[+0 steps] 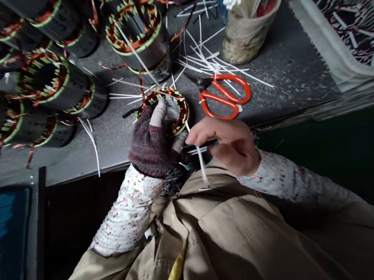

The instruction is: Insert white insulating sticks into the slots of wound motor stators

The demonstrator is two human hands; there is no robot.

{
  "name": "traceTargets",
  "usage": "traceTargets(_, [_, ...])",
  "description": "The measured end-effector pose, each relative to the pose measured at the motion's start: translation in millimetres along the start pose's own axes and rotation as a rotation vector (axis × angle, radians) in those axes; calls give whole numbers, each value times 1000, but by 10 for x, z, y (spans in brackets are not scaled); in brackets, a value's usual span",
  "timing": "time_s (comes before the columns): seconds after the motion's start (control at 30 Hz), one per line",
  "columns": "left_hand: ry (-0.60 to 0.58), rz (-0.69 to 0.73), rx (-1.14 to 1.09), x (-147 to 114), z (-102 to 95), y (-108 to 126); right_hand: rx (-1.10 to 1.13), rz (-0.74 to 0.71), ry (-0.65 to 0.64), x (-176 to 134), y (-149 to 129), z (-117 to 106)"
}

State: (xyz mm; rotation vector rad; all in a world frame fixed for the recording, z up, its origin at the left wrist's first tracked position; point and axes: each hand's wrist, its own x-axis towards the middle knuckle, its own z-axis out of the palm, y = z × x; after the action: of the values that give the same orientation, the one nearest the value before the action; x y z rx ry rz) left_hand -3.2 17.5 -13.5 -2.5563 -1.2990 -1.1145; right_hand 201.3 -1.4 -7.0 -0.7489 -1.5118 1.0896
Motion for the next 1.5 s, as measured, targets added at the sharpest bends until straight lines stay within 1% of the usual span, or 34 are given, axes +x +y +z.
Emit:
traceTargets(0.07, [25,3,19,-4,-1,-8,82,-18,28,-89,-38,-51])
traceTargets(0.1, [30,14,25,-7,1,-20,81,12,75,-123,-45,-65])
traceTargets(0.17, [12,50,13,-13,7,-57,27,149,159,-161,-19,-62])
traceTargets(0.23, [-17,71,-16,-15,12,-93,36,264,175,-153,58,-37])
traceTargets(0.27, [-24,74,-22,-14,14,-106,70,324,157,-135,107,-26])
traceTargets(0.4, [3,77,19,-2,16,-99,186,593,-3,-36,233,-40])
traceTargets(0.47, [-4,65,45,1,13,-75,161,654,-63,0,207,-83])
traceTargets(0.53, [-26,41,70,-1,8,-51,59,630,-62,23,134,-130])
traceTargets(0.63, [-34,23,97,-9,-2,-29,-148,524,-38,48,1,-171])
traceTargets(0.7, [-37,9,74,-15,-5,-27,-195,503,-82,68,-77,-172])
traceTargets(0.77, [-46,-17,35,-22,-4,-31,-158,554,-154,90,-142,-162])
traceTargets(0.83, [-46,-37,15,-26,5,-37,-105,644,-222,105,-195,-153])
traceTargets(0.93, [-10,4,30,-24,27,-47,-42,757,-297,105,-246,-152])
traceTargets(1.03, [29,42,54,-15,47,-51,25,808,-321,97,-254,-157])
traceTargets(1.2, [2,0,63,-13,53,-45,77,903,-304,135,-200,-147])
traceTargets(1.3, [18,24,57,-16,37,-44,82,919,-295,188,-142,-121])
traceTargets(1.43, [14,71,50,-6,5,-50,101,869,-318,286,-32,-56])
traceTargets(1.5, [45,110,52,6,-13,-43,86,839,-298,348,32,-20])
